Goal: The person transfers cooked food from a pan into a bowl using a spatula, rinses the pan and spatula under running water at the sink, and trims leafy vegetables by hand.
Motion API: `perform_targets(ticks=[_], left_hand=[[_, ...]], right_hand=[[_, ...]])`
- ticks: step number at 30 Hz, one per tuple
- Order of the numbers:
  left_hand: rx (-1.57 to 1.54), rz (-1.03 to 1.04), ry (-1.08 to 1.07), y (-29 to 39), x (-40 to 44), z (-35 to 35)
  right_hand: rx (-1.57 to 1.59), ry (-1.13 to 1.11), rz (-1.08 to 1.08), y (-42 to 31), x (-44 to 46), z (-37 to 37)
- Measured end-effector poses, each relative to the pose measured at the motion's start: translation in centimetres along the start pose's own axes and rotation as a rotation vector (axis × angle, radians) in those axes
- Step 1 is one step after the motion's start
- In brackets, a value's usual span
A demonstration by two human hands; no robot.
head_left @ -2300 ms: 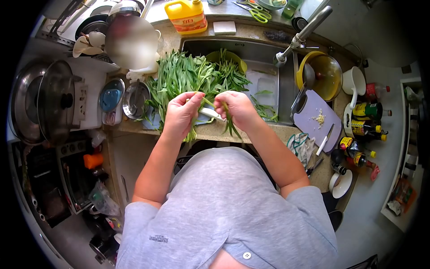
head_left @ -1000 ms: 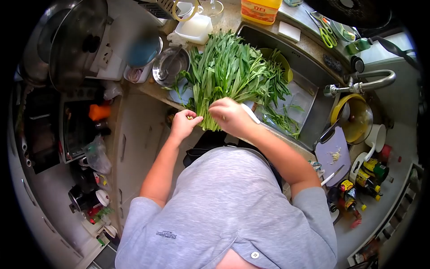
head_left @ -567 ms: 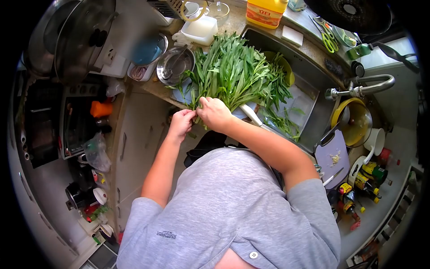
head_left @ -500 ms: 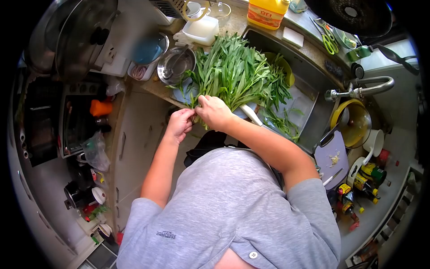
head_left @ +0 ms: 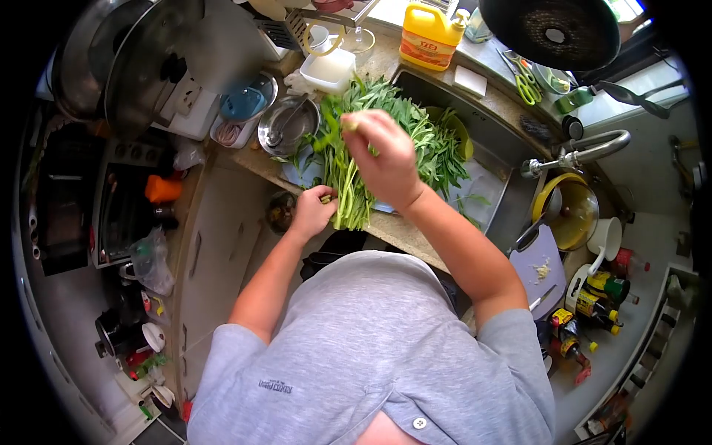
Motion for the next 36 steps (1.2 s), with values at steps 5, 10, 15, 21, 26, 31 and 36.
perform_targets(ticks=[5,10,15,21,26,31,36], left_hand=[[0.177,-0.013,0.005,1.8,-0.1,-0.2],[-0.243,-0.062,0.283,1.2,1.4,-3.8],[-0.431,0.063,0.075,16.6,0.5,-6.2],[-0.579,0.001,-0.562,23.4,2.6,-0.3],[-0.768,-0.088,-0.336,21.6,4.9,2.8],[-0.866,-0.176,-0.198,21.3,6.2,3.9],[-0.893,-0.265,-0.210,21.9,6.5,5.1]], right_hand=[[0.363,0.272,0.240,-0.9,5.1,-3.1],[0.528,0.327,0.354,-3.2,7.7,-6.8],[0.530,-0.023,0.651,-1.6,6.8,-7.3],[0.797,-0.037,0.976,2.1,2.7,-6.4],[0.166,0.302,0.757,2.4,-0.9,-9.8],[0.130,0.077,0.741,-1.3,-6.9,-11.5],[0.538,0.079,1.141,1.1,-9.2,-9.7]])
Point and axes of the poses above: each hand's wrist, its own x-axis towards the middle knuckle, its own z-axis out of the palm, y = z × x, the point moved 2 cm from there along x, towards the middle knuckle, and after that the axes turned 2 degrees about y, right-handed, at the moved point
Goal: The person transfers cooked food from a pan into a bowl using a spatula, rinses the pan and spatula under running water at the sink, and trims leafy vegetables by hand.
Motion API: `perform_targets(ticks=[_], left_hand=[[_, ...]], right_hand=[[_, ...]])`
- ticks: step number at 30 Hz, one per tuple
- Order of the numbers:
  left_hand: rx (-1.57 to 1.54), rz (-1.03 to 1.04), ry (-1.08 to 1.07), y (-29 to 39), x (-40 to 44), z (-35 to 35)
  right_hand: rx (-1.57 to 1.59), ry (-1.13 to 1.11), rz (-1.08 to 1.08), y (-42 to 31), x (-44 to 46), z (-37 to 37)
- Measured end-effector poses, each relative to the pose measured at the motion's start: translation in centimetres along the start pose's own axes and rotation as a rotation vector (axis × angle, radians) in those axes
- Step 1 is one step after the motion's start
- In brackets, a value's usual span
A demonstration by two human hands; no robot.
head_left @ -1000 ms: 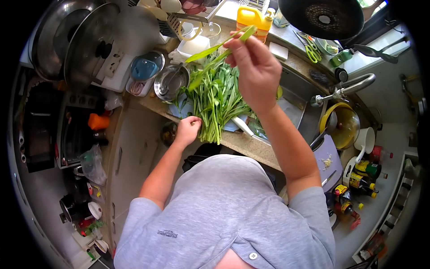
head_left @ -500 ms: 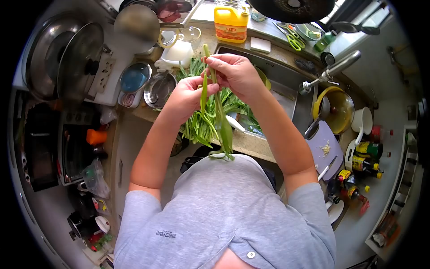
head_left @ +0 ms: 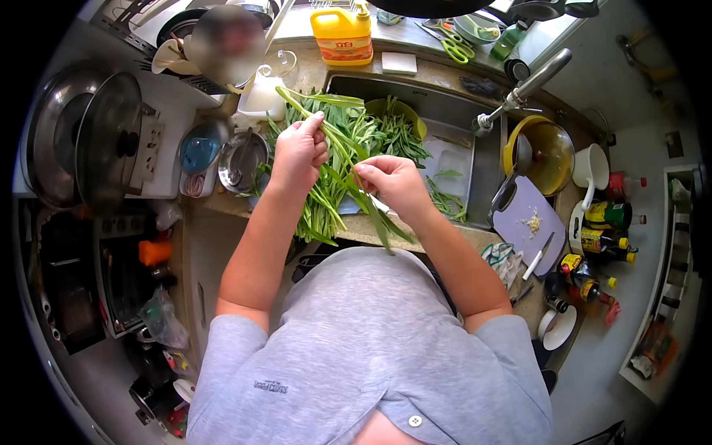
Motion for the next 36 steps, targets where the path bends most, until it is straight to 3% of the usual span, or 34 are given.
perform_targets(ticks=[3,6,8,9,10,12,20,23,25,29,31,34,36], left_hand=[[0.020,0.043,0.017,-0.2,0.9,-0.2],[0.233,0.160,0.056,-0.6,1.3,-0.2],[0.553,0.532,0.084,-0.5,2.0,-0.3],[0.551,0.658,0.102,-0.5,2.2,0.1],[0.551,0.655,0.101,-0.1,2.3,-0.3],[0.254,0.226,-0.006,0.5,2.6,-1.2],[0.451,0.355,-0.001,0.8,2.7,-1.3],[0.376,0.284,-0.066,1.0,2.5,-1.5],[0.094,0.168,-0.163,1.5,2.0,-1.0],[0.245,0.217,-0.138,1.3,2.1,-1.2],[0.234,0.333,0.005,1.3,1.8,-1.0],[0.150,0.289,-0.031,2.1,2.1,-1.5],[0.162,0.259,-0.042,2.1,1.8,-1.4]], right_hand=[[0.184,0.010,0.112,-0.1,0.4,0.2],[0.337,-0.029,0.191,0.2,0.8,-0.2],[0.380,-0.074,0.197,0.1,1.0,-0.5],[0.388,-0.060,0.243,0.1,1.1,-0.7],[0.395,-0.045,0.289,0.0,1.1,-0.8],[0.409,-0.021,0.293,-0.2,0.8,-0.7],[0.376,-0.032,0.253,0.1,0.6,-1.9],[0.411,0.000,0.248,0.4,0.6,-2.2],[0.361,-0.057,0.241,0.3,0.5,-2.5],[0.294,-0.050,0.243,0.5,0.4,-3.2],[-0.172,-0.210,0.259,0.4,0.2,-3.4],[-0.656,-0.161,0.453,0.6,-0.4,-4.7],[-0.674,0.024,0.232,2.0,0.5,-6.1]])
Point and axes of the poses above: each hand's wrist, its own x-axis towards the middle knuckle, its own z-axis out of the palm, y = z × x, the point moved 2 cm from there along x, towards the middle knuckle, and after that the axes turned 2 degrees about y, right-handed, at the moved point
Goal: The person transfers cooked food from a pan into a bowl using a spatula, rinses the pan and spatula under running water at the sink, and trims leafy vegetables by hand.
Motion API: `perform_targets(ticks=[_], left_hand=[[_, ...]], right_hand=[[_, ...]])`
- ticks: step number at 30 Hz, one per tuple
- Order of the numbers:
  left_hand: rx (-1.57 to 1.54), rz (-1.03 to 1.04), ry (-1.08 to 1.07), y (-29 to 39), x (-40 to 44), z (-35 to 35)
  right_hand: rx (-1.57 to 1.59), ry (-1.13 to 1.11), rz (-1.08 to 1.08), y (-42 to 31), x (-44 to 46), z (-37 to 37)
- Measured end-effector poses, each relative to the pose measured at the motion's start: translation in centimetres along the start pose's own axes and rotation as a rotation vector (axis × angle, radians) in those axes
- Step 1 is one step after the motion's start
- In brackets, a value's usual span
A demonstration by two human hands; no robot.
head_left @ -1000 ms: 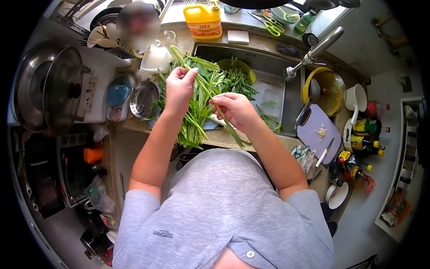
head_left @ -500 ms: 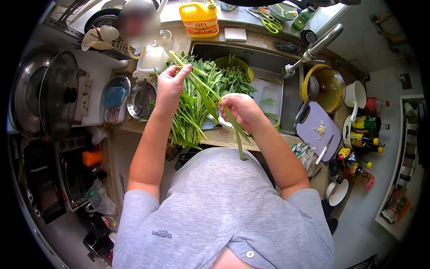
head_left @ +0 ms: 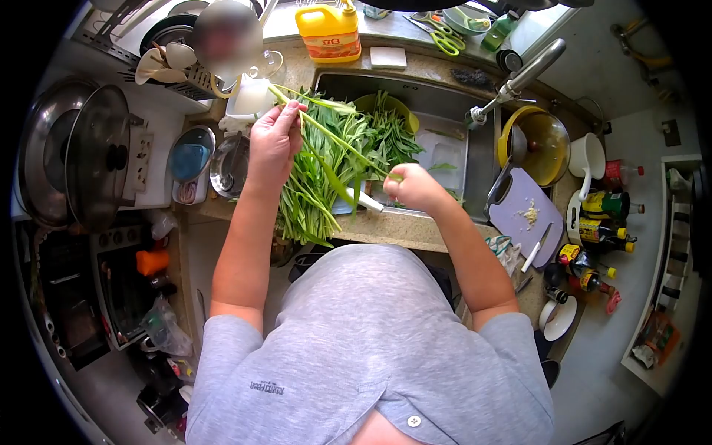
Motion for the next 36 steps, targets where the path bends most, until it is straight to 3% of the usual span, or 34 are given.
perform_targets(ticks=[4,5,7,14,18,22,24,26,30,31,32,34,36], left_hand=[[-0.060,-0.142,-0.179,-1.3,-0.6,1.0],[-0.081,-0.179,-0.186,-1.8,-0.7,1.2],[-0.087,-0.214,-0.213,-2.4,-1.2,1.9],[-0.040,-0.189,-0.310,-3.3,-1.3,1.9],[-0.068,-0.144,-0.215,-2.9,-1.7,2.0],[-0.060,-0.065,-0.205,-3.1,-1.5,1.7],[-0.156,-0.008,-0.035,-2.8,-1.2,1.1],[-0.171,-0.001,-0.089,-1.9,-0.7,0.2],[-0.323,-0.165,-0.276,-1.9,-1.8,0.9],[-0.297,-0.218,-0.306,-2.2,-2.1,1.3],[-0.273,-0.271,-0.337,-2.5,-2.4,1.8],[-0.226,-0.288,-0.346,-3.2,-2.7,2.3],[-0.167,-0.288,-0.383,-3.7,-2.8,2.5]], right_hand=[[0.894,-0.164,0.011,-2.2,-0.5,0.5],[0.895,-0.158,0.010,-3.2,-1.0,0.3],[1.121,-0.435,-0.009,-5.0,-2.0,0.4],[1.100,-0.330,-0.015,-2.8,0.0,1.6],[1.049,-0.282,-0.066,-3.3,-0.6,1.5],[0.768,-0.179,-0.093,-3.1,-1.1,1.1],[0.614,-0.182,-0.130,-2.3,-1.1,1.1],[0.376,-0.265,-0.086,-1.4,-1.2,0.8],[0.270,-0.026,-0.140,-0.4,0.7,1.7],[0.456,0.015,-0.122,-2.3,-0.1,1.6],[0.881,-0.154,-0.067,-3.3,-0.5,1.4],[1.183,-0.351,-0.017,-4.2,-0.7,1.5],[1.226,-0.416,-0.009,-5.1,-1.3,1.5]])
Point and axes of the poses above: each hand's wrist, its own x-axis towards the middle knuckle, its own z-axis out of the palm, y = z × x, the point moved 2 cm from there along x, towards the middle knuckle, and after that the axes turned 2 degrees about y, right-handed, at the moved point
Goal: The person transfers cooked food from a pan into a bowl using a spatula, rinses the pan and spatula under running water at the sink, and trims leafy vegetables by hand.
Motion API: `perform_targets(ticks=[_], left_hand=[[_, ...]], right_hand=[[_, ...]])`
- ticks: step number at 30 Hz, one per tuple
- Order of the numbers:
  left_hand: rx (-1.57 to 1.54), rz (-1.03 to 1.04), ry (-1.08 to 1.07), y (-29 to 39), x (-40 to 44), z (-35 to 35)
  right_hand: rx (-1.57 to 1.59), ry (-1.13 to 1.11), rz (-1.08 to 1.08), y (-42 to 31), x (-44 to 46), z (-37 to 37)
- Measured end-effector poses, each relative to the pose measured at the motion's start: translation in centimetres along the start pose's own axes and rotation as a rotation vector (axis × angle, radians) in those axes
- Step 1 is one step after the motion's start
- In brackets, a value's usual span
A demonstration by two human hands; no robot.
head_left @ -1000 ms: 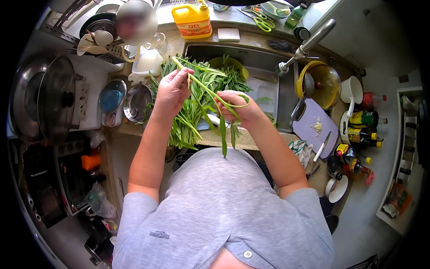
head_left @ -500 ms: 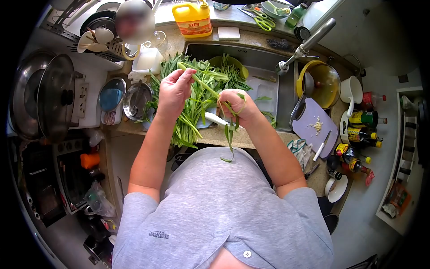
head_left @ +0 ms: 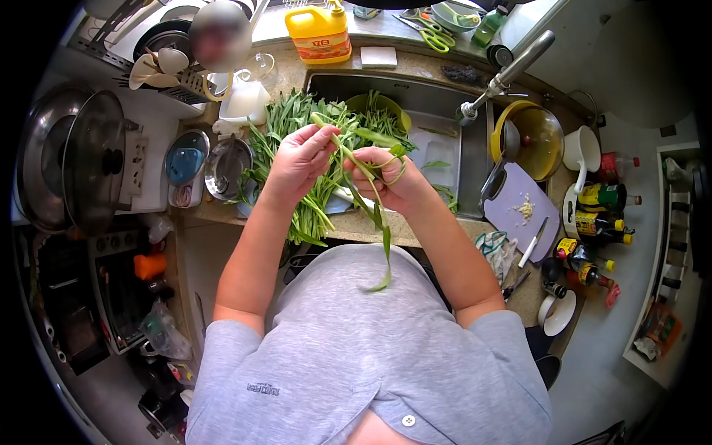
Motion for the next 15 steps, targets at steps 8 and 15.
perform_targets(ticks=[8,15], left_hand=[[0.065,0.147,0.083,0.2,0.1,0.2],[0.077,0.111,0.142,-0.3,-0.3,0.5]], right_hand=[[-0.112,0.160,-0.036,0.5,0.6,-1.1],[-0.091,0.421,-0.176,-0.2,1.3,-1.4]])
Point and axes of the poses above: each hand's wrist, its own x-axis towards the middle knuckle, its own z-axis out of the palm, y = z × x, the point moved 2 cm from there along x, towards the middle knuckle, and after that the axes turned 2 degrees about y, right-handed, at the moved point
